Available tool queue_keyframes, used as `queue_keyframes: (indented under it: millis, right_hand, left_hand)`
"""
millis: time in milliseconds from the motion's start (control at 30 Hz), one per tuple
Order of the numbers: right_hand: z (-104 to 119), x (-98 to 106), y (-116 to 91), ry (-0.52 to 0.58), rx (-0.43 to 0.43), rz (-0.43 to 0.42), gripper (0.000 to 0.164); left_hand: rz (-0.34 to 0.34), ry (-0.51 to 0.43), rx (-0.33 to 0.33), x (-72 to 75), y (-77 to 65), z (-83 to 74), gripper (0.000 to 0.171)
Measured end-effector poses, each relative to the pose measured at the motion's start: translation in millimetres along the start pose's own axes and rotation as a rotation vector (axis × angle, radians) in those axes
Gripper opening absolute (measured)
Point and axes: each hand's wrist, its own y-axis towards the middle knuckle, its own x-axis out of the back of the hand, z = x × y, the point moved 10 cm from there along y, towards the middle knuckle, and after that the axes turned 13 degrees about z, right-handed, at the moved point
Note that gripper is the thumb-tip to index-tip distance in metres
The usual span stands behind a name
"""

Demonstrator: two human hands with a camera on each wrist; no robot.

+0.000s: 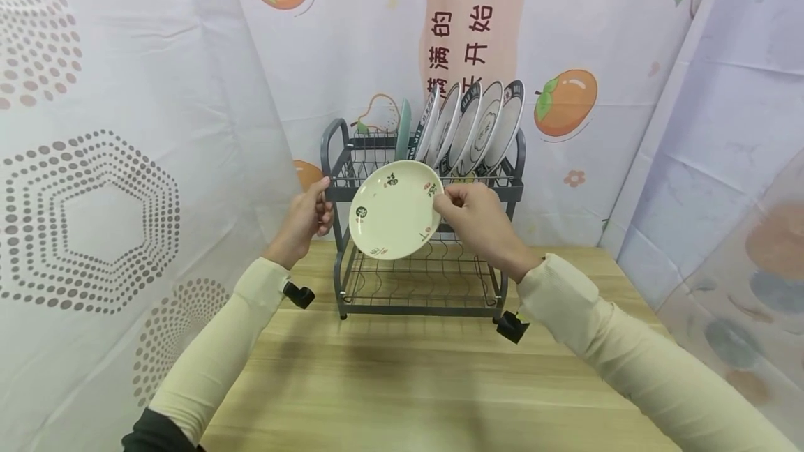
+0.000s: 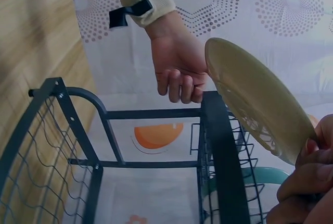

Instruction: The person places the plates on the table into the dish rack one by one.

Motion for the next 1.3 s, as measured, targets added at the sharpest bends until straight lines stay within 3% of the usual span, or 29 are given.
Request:
queue_keyframes:
  millis: [333,567,1033,1300]
  right_hand:
    - [20,25,15,-0.044,-0.002,-0.091,0.032]
    - [37,41,27,-0.155,0.005,-0.174,0.032]
    - [67,58,58,-0.255,0.085,-0.292,0.035]
    - [82,63,71,-0.319,0.074,-0.34,0.037]
  left_hand:
    - [0.007,-0.021,-0.027,-0.6,-1.5,-2.5,0.055]
    - [-0.008,-0.027,-0.016,-0.4,-0.4,-1.7,0.054]
    - [-0.008,-0.016,-0.011,-1.1,0.9,-3.3,0.054]
    - [-0.014,-0.02,-0.012,-1.1,0.1,-0.8,0.055]
